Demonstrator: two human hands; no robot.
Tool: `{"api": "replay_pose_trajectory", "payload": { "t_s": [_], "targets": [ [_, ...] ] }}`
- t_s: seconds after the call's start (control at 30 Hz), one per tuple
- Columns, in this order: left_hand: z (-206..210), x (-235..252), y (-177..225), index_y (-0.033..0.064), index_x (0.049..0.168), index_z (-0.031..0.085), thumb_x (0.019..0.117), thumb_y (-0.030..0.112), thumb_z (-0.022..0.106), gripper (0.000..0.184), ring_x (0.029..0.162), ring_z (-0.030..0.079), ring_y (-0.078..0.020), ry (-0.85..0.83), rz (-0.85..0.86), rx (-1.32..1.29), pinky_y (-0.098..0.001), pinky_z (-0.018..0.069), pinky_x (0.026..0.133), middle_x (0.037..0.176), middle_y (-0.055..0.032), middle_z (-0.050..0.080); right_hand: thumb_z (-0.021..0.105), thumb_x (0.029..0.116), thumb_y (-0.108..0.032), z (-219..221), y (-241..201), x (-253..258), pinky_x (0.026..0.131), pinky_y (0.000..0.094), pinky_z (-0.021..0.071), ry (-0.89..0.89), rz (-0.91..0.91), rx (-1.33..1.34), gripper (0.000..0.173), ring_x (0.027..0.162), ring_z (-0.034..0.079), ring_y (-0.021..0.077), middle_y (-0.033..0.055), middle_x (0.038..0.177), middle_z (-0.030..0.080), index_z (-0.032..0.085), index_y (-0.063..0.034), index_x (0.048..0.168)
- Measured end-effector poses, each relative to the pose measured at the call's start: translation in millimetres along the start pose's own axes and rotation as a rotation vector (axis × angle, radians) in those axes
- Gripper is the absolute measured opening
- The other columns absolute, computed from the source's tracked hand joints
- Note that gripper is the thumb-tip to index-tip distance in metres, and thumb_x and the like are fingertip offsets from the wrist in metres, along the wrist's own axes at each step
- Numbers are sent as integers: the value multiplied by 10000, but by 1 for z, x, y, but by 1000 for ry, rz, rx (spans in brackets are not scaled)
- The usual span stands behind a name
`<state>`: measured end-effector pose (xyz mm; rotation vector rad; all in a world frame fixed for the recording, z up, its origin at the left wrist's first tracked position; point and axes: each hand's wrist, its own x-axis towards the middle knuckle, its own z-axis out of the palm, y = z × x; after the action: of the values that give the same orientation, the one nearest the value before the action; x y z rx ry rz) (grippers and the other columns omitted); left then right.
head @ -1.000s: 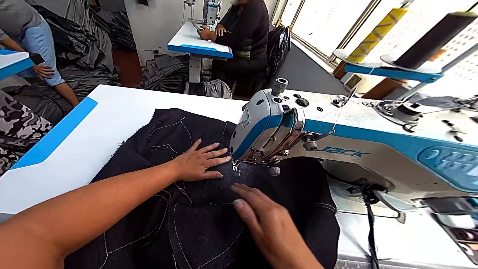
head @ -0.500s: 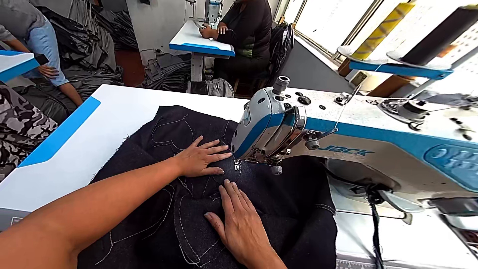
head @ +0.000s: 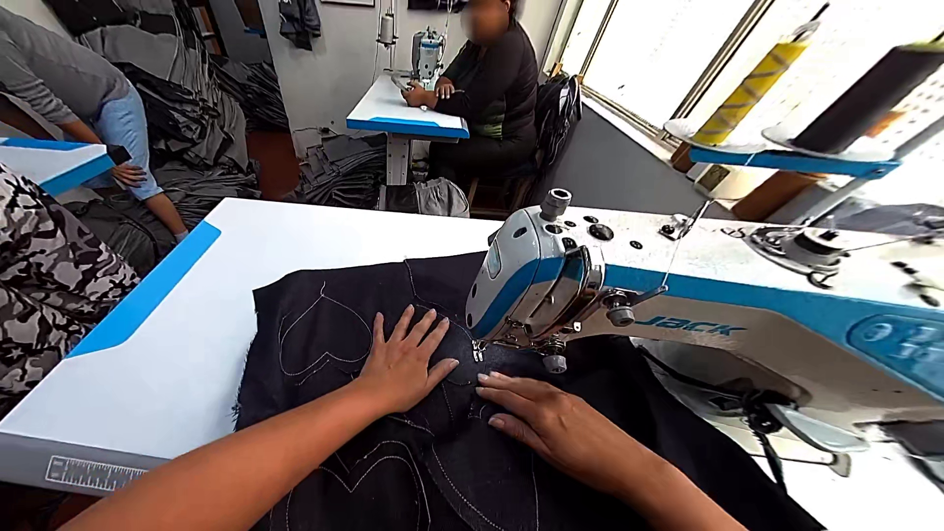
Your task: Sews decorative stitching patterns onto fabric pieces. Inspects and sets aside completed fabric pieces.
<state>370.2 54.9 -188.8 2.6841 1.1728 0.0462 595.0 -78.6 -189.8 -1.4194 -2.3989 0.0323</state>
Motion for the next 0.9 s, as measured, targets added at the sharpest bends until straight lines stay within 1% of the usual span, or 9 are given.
{"api": "replay_pose_trajectory", "payload": {
  "t_s": [0.07,0.1,0.17,0.23,0.3,0.4,0.57,0.73,0.9],
  "targets": [
    [-17,5,-2,231,1625,307,1034,650,338,725,1579,93,-393,-81,55,60,-794,1,1141,1695,-66,254,463,1050,-413,-20,-42,5,936,482,587,77,174,-52,474,1133,724,287,119,1194,752,748,-52,1165],
    [-21,10,-6,187,1578,412,1025,639,396,715,1560,152,-429,-48,154,112,-798,22,1142,1642,-116,362,487,1041,-425,-26,-65,10,908,480,600,138,260,-47,466,1102,735,282,113,1166,761,758,-57,1137],
    [-20,27,-24,135,1400,620,1022,548,484,576,1497,344,-399,118,532,184,-738,137,1181,1470,-136,565,487,1045,-470,-23,-105,27,973,495,569,193,429,18,522,1167,705,298,129,1235,735,739,-40,1200],
    [-13,50,-43,76,1404,610,1062,429,420,527,1428,475,-323,165,929,166,-611,239,1220,1415,-131,615,441,1040,-534,9,-123,42,1090,535,479,199,517,24,653,1288,623,355,184,1355,665,675,16,1304],
    [-5,62,-56,19,1488,501,1093,427,333,593,1461,442,-277,77,1057,80,-525,229,1252,1497,-144,546,353,1044,-574,47,-120,47,1109,537,453,229,533,-84,742,1311,601,380,215,1386,636,660,47,1312],
    [1,60,-62,74,1521,476,1097,461,305,599,1506,378,-230,32,1000,15,-515,198,1263,1555,-88,501,305,1051,-572,71,-109,39,1074,487,492,315,468,-211,743,1253,649,347,193,1341,671,688,26,1271],
    [4,41,-54,96,1529,476,1099,469,287,601,1511,370,-229,75,829,30,-535,218,1248,1570,-69,489,273,1066,-560,65,-87,22,1079,455,494,300,333,-192,725,1263,646,312,162,1350,673,676,-1,1291],
    [23,4,-20,61,1550,433,1091,483,295,639,1536,318,-257,194,471,41,-595,223,1226,1627,-81,404,314,1070,-440,39,-27,1,1093,413,494,189,60,-118,567,1300,623,212,76,1363,677,684,-77,1300],
    [21,-33,34,105,1628,266,1089,535,236,691,1584,89,-374,-2,113,35,-683,55,1216,1702,-193,153,334,1022,-254,10,50,-8,1138,359,442,49,-261,-21,462,1353,569,150,-9,1382,668,699,-133,1278]
  ]
}}
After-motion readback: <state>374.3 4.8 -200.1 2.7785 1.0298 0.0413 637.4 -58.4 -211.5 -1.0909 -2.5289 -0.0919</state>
